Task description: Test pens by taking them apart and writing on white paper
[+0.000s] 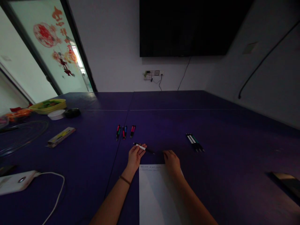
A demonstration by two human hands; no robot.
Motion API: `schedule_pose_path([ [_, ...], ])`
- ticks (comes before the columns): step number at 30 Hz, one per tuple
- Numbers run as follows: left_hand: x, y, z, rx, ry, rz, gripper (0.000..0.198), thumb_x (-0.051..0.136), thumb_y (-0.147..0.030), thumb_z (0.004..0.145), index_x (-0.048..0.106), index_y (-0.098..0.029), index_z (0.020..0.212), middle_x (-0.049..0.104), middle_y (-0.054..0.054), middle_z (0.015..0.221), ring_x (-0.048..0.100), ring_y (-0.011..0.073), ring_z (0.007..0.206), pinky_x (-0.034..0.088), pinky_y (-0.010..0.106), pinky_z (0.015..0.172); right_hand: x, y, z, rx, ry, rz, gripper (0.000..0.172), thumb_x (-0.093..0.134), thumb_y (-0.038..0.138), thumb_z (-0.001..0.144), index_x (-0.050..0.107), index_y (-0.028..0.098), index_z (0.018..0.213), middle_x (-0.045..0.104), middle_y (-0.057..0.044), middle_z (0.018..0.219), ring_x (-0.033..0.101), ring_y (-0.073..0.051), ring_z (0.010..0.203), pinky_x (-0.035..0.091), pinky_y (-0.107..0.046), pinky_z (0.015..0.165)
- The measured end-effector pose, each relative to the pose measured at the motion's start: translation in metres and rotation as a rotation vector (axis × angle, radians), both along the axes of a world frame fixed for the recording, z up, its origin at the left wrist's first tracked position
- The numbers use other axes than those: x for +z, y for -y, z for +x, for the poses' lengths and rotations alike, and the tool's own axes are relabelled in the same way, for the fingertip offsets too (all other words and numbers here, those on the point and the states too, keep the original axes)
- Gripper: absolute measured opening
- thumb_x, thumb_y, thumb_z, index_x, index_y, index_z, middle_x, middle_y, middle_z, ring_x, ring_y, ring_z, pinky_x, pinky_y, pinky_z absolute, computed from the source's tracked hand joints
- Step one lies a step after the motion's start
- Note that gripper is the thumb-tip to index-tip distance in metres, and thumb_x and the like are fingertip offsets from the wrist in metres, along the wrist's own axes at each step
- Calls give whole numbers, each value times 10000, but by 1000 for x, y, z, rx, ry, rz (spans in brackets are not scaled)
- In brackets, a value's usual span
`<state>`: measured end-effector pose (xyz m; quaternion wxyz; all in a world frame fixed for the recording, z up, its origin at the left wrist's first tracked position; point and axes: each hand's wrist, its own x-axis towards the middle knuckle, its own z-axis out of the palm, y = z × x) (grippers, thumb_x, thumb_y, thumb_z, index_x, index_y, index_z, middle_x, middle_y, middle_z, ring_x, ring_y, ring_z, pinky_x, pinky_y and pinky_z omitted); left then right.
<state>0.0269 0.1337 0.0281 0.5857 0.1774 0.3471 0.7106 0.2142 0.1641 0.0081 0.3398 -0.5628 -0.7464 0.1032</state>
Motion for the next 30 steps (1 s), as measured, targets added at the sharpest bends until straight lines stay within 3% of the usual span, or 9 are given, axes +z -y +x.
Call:
schedule_pose_path([
  [5,1,0,1,11,8,-3,186,667,-257,650,559,-152,759,669,101,879,609,227,890,437,374,831,5,3,-7,57,-327,-12,290,393,276,798,643,186,913,592,-87,827,579,-173,709,462,-298,659],
  [11,3,1,2,12,9,10,182,666,-252,644,553,-148,744,669,104,874,612,227,883,428,389,849,12,12,-18,163,-787,-298,320,559,455,674,630,165,792,631,-70,732,600,-187,670,481,-308,622],
  [15,3,1,3,21,-3,7,190,666,-262,639,550,-149,738,669,105,869,612,231,882,427,396,851,17,16,-20,125,-808,-345,315,645,459,581,641,167,699,647,-59,676,591,-190,651,466,-294,588],
  [30,3,1,4,-34,10,32,201,660,-245,642,538,-145,766,666,109,880,613,228,878,429,386,852,27,26,-28,121,-860,-347,261,665,409,568,637,169,666,650,-48,661,590,-190,650,461,-297,613],
])
